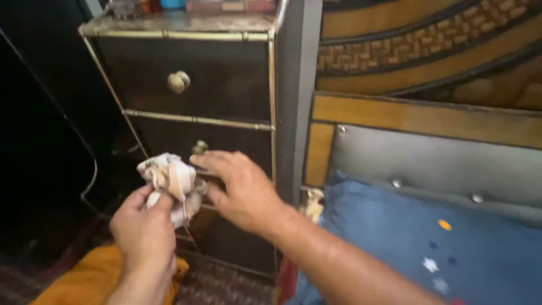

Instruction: The person wipes the exterior and interior surfaces of a dark wooden cabinet with a cloth. They open and close drawers and a cabinet door while cleaning, then wipe the inside of a drawer containing documents and containers.

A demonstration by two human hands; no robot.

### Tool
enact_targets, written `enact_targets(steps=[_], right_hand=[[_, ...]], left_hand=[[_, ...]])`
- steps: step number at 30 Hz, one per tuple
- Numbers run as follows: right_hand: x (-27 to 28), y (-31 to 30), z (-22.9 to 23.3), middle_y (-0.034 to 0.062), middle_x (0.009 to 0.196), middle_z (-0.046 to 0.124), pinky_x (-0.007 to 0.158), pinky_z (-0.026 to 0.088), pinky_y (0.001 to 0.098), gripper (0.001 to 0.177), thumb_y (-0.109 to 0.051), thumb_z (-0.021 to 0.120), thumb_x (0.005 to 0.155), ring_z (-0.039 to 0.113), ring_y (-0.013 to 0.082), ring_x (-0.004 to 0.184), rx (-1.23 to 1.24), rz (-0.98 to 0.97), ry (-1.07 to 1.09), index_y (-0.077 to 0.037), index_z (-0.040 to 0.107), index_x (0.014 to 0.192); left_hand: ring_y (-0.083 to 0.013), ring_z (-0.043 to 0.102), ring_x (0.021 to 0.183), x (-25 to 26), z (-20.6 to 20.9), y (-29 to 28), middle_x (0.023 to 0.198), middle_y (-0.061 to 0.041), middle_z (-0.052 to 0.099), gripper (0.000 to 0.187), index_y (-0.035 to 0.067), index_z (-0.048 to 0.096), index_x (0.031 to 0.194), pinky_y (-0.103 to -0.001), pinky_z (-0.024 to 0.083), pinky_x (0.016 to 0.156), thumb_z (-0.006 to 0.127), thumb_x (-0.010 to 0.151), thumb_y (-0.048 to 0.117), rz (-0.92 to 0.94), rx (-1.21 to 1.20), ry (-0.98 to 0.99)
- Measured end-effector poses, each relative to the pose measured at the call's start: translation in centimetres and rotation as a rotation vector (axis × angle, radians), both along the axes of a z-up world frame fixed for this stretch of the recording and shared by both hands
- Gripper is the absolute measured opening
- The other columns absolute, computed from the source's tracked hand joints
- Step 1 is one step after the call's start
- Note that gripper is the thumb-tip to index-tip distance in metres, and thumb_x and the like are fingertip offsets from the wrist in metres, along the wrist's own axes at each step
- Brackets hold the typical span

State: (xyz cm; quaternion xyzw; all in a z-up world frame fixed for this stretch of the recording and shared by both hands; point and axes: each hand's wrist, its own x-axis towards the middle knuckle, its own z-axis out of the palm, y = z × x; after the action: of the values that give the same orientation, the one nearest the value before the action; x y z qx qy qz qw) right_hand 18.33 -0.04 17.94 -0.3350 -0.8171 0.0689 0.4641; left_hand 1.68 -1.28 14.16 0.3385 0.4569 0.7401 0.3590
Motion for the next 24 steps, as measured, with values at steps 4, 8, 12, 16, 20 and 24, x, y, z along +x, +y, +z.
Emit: enact_targets(steps=[4, 8, 12, 16, 20, 24], right_hand=[[-1.1, 2.5, -2.6, 0.0181, 0.142, 0.060, 0.109, 0.047, 0.0451, 0.057, -0.006, 0.068, 0.082, 0.058, 0.0386, 0.128, -0.023, -0.098, 0.091, -0.011, 0.061, 0.138], [-1.5, 5.9, -5.1, 0.0203, 0.153, 0.050, 0.116, 0.040, 0.0474, 0.067, 0.000, 0.062, 0.078, 0.046, 0.0409, 0.141, 0.012, -0.239, -0.074, -0.006, 0.054, 0.143], [-2.8, 10.0, -7.5, 0.0253, 0.158, 0.041, 0.120, 0.027, 0.0532, 0.070, -0.004, 0.064, 0.081, 0.032, 0.0423, 0.150, 0.060, -0.275, -0.193, 0.005, 0.043, 0.148], [-3.4, 11.7, -9.7, 0.0270, 0.157, 0.040, 0.121, 0.028, 0.0533, 0.068, -0.004, 0.065, 0.081, 0.033, 0.0432, 0.151, 0.112, -0.334, -0.265, 0.008, 0.043, 0.145], [-2.7, 11.8, -8.8, 0.0241, 0.152, 0.048, 0.116, 0.041, 0.0463, 0.069, 0.005, 0.063, 0.076, 0.046, 0.0428, 0.141, 0.081, -0.299, -0.139, 0.005, 0.046, 0.143], [-1.6, 11.4, -8.3, 0.0208, 0.147, 0.054, 0.108, 0.049, 0.0438, 0.071, 0.008, 0.061, 0.074, 0.056, 0.0396, 0.127, 0.110, -0.305, -0.073, 0.001, 0.049, 0.144]], left_hand=[[-0.0219, 0.074, 0.088, -0.2, -1.5, 4.5, 0.101, -0.013, 0.077, 0.032, -0.001, 0.071, 0.118, -0.034, 0.057, 0.076, 0.072, 0.087, 0.006, 0.267, -0.102, 0.423], [-0.0341, 0.074, 0.099, 1.4, -3.2, 10.4, 0.111, -0.018, 0.073, 0.043, 0.003, 0.069, 0.125, -0.041, 0.056, 0.088, 0.078, 0.084, 0.006, 0.437, 0.026, 0.780], [-0.0409, 0.066, 0.106, 2.4, -5.4, 14.4, 0.117, -0.020, 0.064, 0.049, 0.005, 0.066, 0.130, -0.047, 0.055, 0.091, 0.076, 0.082, 0.004, 0.311, 0.157, 0.994], [-0.0416, 0.060, 0.115, 2.2, -8.0, 15.3, 0.128, -0.019, 0.057, 0.056, 0.006, 0.065, 0.133, -0.049, 0.054, 0.094, 0.073, 0.078, -0.002, 0.303, 0.240, 1.191], [-0.0392, 0.059, 0.112, 1.6, -7.8, 15.9, 0.125, -0.020, 0.055, 0.059, 0.002, 0.062, 0.132, -0.047, 0.055, 0.090, 0.072, 0.074, -0.003, 0.189, 0.266, 1.266], [-0.0348, 0.063, 0.103, -0.2, -7.1, 17.3, 0.110, -0.018, 0.059, 0.039, 0.003, 0.063, 0.115, -0.044, 0.055, 0.085, 0.074, 0.078, -0.001, 0.166, 0.209, 1.287]])
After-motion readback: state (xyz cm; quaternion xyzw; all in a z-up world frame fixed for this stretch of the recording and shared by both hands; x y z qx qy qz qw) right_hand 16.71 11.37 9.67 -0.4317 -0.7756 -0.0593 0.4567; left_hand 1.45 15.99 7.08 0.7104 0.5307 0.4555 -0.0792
